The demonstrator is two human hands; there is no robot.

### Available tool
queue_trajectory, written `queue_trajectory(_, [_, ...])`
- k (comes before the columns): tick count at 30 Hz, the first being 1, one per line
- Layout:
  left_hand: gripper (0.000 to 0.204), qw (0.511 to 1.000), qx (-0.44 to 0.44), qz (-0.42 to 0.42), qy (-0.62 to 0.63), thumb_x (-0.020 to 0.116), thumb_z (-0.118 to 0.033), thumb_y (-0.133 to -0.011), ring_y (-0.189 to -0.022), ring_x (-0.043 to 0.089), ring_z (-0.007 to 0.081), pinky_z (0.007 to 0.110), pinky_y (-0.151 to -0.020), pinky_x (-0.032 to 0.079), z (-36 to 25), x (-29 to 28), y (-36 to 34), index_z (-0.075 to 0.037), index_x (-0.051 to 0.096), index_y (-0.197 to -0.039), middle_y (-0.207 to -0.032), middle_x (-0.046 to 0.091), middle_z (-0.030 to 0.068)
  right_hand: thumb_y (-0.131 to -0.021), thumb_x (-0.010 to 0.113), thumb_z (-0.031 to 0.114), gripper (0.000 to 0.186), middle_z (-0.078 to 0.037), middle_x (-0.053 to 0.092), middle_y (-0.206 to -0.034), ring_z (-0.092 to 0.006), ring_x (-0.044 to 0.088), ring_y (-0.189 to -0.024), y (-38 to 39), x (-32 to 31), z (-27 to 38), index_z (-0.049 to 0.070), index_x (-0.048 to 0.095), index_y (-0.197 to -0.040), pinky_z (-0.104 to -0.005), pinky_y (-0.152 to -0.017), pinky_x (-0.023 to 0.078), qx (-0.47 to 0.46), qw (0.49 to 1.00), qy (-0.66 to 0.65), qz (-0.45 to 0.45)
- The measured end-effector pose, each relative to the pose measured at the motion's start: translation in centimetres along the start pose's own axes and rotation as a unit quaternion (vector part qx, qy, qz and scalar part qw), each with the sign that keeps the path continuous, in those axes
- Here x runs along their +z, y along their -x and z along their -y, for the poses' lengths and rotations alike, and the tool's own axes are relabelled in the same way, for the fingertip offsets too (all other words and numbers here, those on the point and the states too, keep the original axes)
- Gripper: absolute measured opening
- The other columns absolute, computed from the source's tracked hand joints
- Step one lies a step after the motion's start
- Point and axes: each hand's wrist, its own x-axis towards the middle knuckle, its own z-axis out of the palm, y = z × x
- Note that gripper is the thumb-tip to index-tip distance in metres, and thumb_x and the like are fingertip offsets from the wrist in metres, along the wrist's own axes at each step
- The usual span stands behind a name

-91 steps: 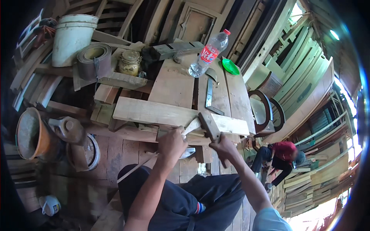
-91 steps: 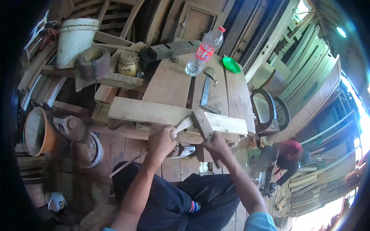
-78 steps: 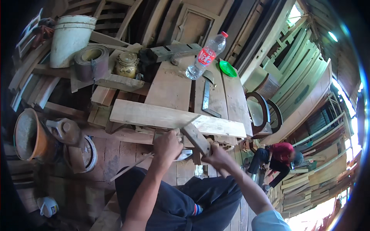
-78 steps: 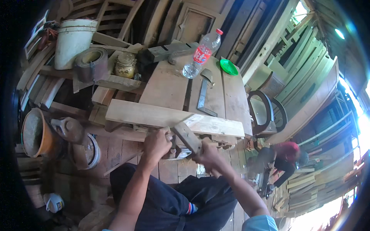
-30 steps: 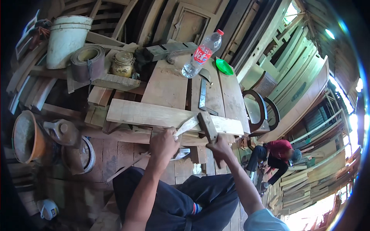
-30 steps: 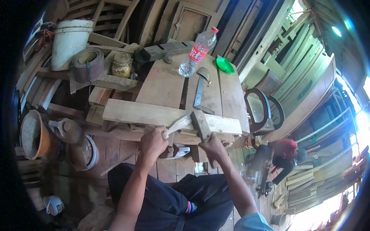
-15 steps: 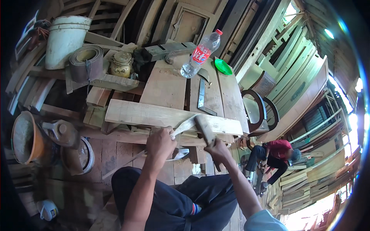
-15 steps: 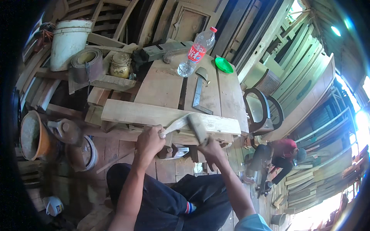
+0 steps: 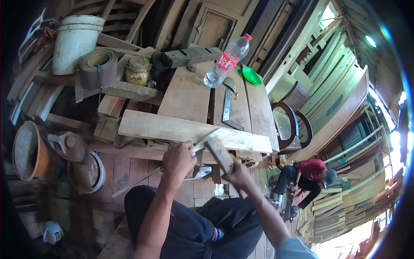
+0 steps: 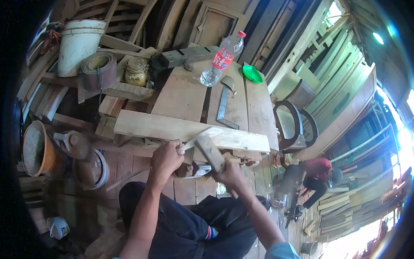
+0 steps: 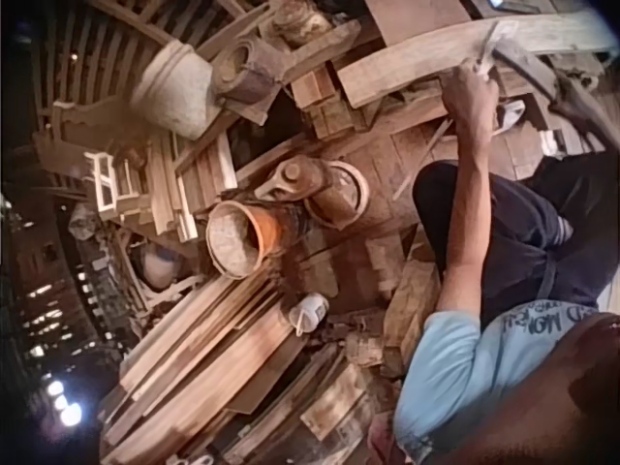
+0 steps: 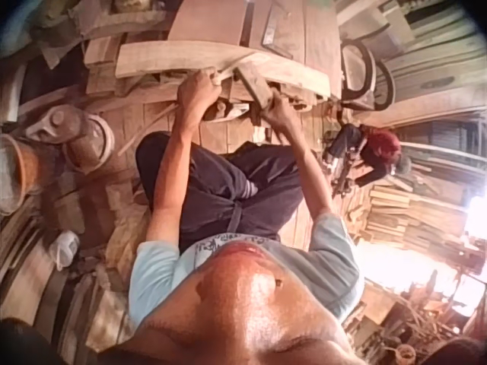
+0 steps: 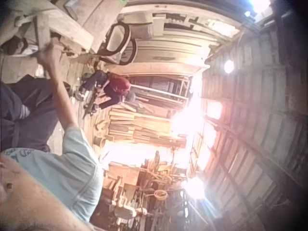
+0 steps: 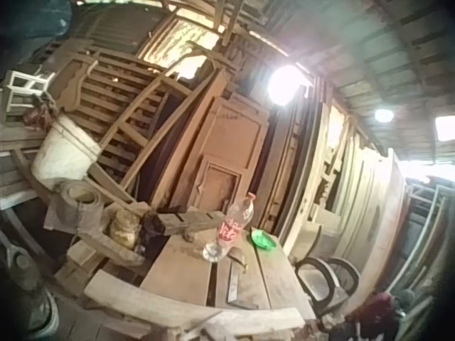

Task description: The person smooths a shaped wooden piece with a wooden block tool, then rubs and touches the surface and edges of the wooden piece with their fingers.

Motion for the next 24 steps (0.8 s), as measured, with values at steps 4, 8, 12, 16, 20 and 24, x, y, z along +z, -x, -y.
queue_trajectory(4, [0.017,1.000,-0.003,-0.007,0.007,0.062,-0.016,-0.080,-0.084,0.067,0.0371,0.046,-0.073,0.051,-0.1,0.9,0.2,-0.010,0.067,-0.096,-0.086,0.069,0.0171,-0.071,0.075,0.033,0.065,-0.025,0.069,-0.093,-0.0377,0.069,-0.086,-1.3,-1.4,1.6,-0.009,0.054,-0.116,-0.0416,-0.074,0.054,0.061,0.995,-0.071,-0.021])
queue_trajectory(8, [0.019,0.998,-0.044,0.052,0.013,0.060,-0.012,-0.078,-0.085,0.066,0.0376,0.046,-0.074,0.051,-0.1,-1.1,0.1,-0.010,0.066,-0.096,-0.087,0.069,0.0174,-0.070,0.075,0.028,0.058,-0.026,0.069,-0.090,-0.0375,0.069,-0.082,0.7,0.0,2.3,-0.008,0.056,-0.112,-0.0421,-0.078,0.053,-0.074,0.997,0.031,-0.021])
queue_trajectory(12, [0.017,1.000,0.009,-0.011,0.006,0.061,-0.013,-0.079,-0.087,0.066,0.0364,0.046,-0.076,0.051,-0.1,0.3,0.1,-0.010,0.067,-0.094,-0.090,0.069,0.0171,-0.078,0.068,0.031,0.052,-0.025,0.068,-0.082,-0.0330,0.070,-0.079,-1.9,-1.8,0.5,-0.007,0.057,-0.111,-0.0416,-0.067,0.053,0.045,0.997,-0.053,-0.037])
queue_trajectory(16, [0.016,0.999,-0.022,0.039,0.008,0.061,-0.014,-0.079,-0.085,0.066,0.0362,0.046,-0.074,0.051,0.0,-0.1,-0.3,-0.011,0.067,-0.094,-0.088,0.069,0.0168,-0.076,0.070,0.030,0.055,-0.028,0.066,-0.097,-0.0399,0.068,-0.088,-0.1,-0.1,0.0,-0.004,0.056,-0.117,-0.0445,-0.078,0.052,-0.109,0.994,-0.003,-0.007])
queue_trajectory(20, [0.017,1.000,-0.013,0.010,0.008,0.061,-0.013,-0.078,-0.085,0.066,0.0364,0.047,-0.074,0.051,0.0,0.2,0.1,-0.010,0.067,-0.094,-0.087,0.069,0.0170,-0.075,0.070,0.030,0.055,-0.029,0.066,-0.098,-0.0387,0.067,-0.095,-2.7,-2.5,0.7,-0.006,0.058,-0.114,-0.0437,-0.081,0.051,0.063,0.997,-0.044,0.007])
queue_trajectory(24, [0.019,1.000,-0.003,0.017,0.007,0.062,-0.012,-0.078,-0.086,0.066,0.0363,0.047,-0.077,0.051,-0.1,0.3,-0.3,-0.009,0.066,-0.096,-0.088,0.069,0.0161,-0.075,0.069,0.030,0.057,-0.028,0.067,-0.096,-0.0361,0.067,-0.093,0.2,0.2,0.2,-0.007,0.056,-0.116,-0.0418,-0.081,0.052,-0.170,0.984,0.055,0.017])
